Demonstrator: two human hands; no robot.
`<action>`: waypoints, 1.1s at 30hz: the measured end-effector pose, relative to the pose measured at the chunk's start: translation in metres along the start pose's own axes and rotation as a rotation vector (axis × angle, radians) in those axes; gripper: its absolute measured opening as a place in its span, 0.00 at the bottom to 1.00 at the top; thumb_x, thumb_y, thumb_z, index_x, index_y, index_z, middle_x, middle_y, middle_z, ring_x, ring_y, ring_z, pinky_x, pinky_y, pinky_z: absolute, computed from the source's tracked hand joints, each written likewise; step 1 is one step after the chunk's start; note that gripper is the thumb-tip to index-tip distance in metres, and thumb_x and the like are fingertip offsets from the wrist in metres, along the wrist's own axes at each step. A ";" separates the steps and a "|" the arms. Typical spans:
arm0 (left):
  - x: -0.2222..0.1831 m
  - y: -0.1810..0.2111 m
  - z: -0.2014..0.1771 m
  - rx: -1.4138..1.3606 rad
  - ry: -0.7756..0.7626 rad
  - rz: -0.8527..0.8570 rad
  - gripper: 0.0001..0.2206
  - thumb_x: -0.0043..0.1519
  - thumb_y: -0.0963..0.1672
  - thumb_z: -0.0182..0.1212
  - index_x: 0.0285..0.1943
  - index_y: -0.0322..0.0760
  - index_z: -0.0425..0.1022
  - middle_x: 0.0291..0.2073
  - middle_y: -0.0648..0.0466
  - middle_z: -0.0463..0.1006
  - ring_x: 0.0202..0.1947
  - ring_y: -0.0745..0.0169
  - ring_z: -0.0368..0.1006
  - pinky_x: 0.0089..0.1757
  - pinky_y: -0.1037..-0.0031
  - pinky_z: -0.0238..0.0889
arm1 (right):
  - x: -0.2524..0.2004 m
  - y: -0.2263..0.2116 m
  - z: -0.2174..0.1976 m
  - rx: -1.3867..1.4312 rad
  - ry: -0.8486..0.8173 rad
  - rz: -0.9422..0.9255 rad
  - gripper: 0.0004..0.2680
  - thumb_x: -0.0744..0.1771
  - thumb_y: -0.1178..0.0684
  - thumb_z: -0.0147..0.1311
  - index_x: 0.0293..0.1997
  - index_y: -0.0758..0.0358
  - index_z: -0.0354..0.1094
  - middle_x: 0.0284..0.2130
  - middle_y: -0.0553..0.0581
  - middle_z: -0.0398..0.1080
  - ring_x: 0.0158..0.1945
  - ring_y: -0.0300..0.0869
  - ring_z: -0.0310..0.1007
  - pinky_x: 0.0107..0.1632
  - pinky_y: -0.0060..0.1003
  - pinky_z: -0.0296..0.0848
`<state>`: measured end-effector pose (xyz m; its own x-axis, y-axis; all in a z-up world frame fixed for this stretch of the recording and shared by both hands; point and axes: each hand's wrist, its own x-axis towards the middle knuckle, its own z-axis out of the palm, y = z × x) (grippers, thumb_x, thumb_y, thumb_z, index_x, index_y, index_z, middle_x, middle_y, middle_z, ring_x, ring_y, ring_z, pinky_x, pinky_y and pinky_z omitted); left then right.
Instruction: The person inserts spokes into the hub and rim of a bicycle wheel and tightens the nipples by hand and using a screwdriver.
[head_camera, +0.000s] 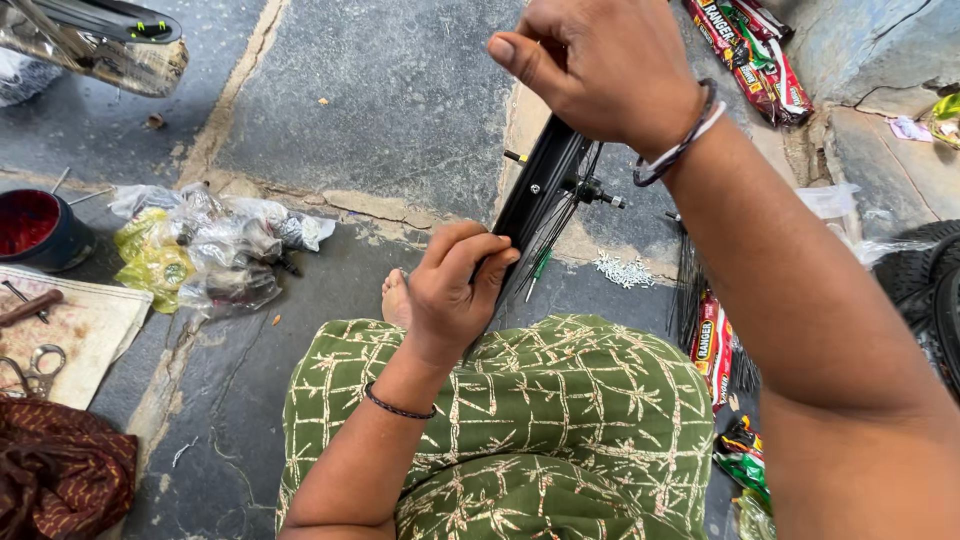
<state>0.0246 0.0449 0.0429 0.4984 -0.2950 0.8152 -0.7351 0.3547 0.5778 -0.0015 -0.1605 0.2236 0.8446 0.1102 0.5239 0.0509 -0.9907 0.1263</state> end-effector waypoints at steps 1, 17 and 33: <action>0.002 0.000 -0.002 -0.006 -0.006 -0.018 0.07 0.63 0.38 0.70 0.47 0.32 0.78 0.49 0.50 0.76 0.39 0.60 0.77 0.41 0.75 0.72 | 0.002 -0.001 0.001 -0.009 -0.005 0.032 0.18 0.75 0.36 0.54 0.35 0.58 0.77 0.20 0.53 0.67 0.22 0.45 0.66 0.28 0.41 0.61; 0.001 -0.020 -0.013 0.002 -0.068 -0.033 0.10 0.65 0.36 0.65 0.54 0.31 0.80 0.59 0.48 0.70 0.31 0.72 0.69 0.37 0.79 0.70 | 0.007 -0.003 0.017 -0.056 0.055 0.124 0.15 0.72 0.39 0.59 0.31 0.57 0.76 0.17 0.51 0.69 0.19 0.44 0.68 0.22 0.40 0.63; 0.007 -0.013 -0.027 0.043 -0.088 -0.034 0.10 0.62 0.34 0.66 0.52 0.32 0.80 0.61 0.46 0.68 0.45 0.67 0.74 0.48 0.72 0.71 | 0.011 -0.005 0.028 -0.044 0.059 0.093 0.12 0.73 0.43 0.57 0.38 0.57 0.79 0.20 0.56 0.73 0.19 0.47 0.70 0.21 0.42 0.65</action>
<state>0.0501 0.0623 0.0426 0.4830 -0.3835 0.7872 -0.7383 0.3049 0.6016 0.0229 -0.1561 0.2052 0.8116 0.0240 0.5837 -0.0507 -0.9925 0.1113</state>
